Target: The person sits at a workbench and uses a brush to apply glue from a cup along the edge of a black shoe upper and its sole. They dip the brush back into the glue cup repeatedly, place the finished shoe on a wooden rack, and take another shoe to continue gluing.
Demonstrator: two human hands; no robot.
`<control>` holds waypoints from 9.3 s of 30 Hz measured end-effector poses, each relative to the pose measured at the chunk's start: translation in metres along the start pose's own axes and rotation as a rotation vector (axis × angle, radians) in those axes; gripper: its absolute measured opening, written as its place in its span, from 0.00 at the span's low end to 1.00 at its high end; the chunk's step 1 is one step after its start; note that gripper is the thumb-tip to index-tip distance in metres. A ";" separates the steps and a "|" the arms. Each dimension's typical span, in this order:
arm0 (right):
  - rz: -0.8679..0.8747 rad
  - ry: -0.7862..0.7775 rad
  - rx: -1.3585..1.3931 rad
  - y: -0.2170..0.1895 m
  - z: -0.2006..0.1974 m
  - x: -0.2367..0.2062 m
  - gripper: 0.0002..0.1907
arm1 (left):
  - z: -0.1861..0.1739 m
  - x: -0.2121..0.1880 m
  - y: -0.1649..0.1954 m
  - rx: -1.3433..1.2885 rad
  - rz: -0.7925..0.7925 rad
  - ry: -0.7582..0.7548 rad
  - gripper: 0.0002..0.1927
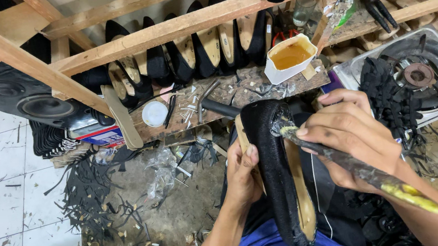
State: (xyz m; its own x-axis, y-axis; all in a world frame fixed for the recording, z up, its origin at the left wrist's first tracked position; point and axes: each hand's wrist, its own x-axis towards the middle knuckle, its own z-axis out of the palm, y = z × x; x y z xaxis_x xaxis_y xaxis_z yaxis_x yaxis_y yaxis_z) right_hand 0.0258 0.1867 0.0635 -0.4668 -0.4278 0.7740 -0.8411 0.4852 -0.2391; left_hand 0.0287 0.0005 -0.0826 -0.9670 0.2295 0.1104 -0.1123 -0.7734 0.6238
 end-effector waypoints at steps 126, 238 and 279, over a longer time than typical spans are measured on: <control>0.367 0.659 0.572 -0.018 0.011 -0.057 0.09 | -0.073 0.024 -0.057 -0.605 -0.330 -0.560 0.30; 0.467 0.403 0.211 0.030 0.066 -0.018 0.13 | 0.036 0.008 0.018 0.008 0.048 0.279 0.40; 0.085 0.112 0.039 0.002 0.021 0.003 0.14 | 0.036 -0.016 0.025 0.192 0.158 0.310 0.40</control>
State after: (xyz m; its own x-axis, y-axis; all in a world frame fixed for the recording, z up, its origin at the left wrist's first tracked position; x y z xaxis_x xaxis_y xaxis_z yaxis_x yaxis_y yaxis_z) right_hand 0.0172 0.1700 0.0528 -0.5057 -0.2976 0.8097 -0.8106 0.4851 -0.3280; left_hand 0.0501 -0.0010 -0.0411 -0.9954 -0.0958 -0.0036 0.0601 -0.6533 0.7547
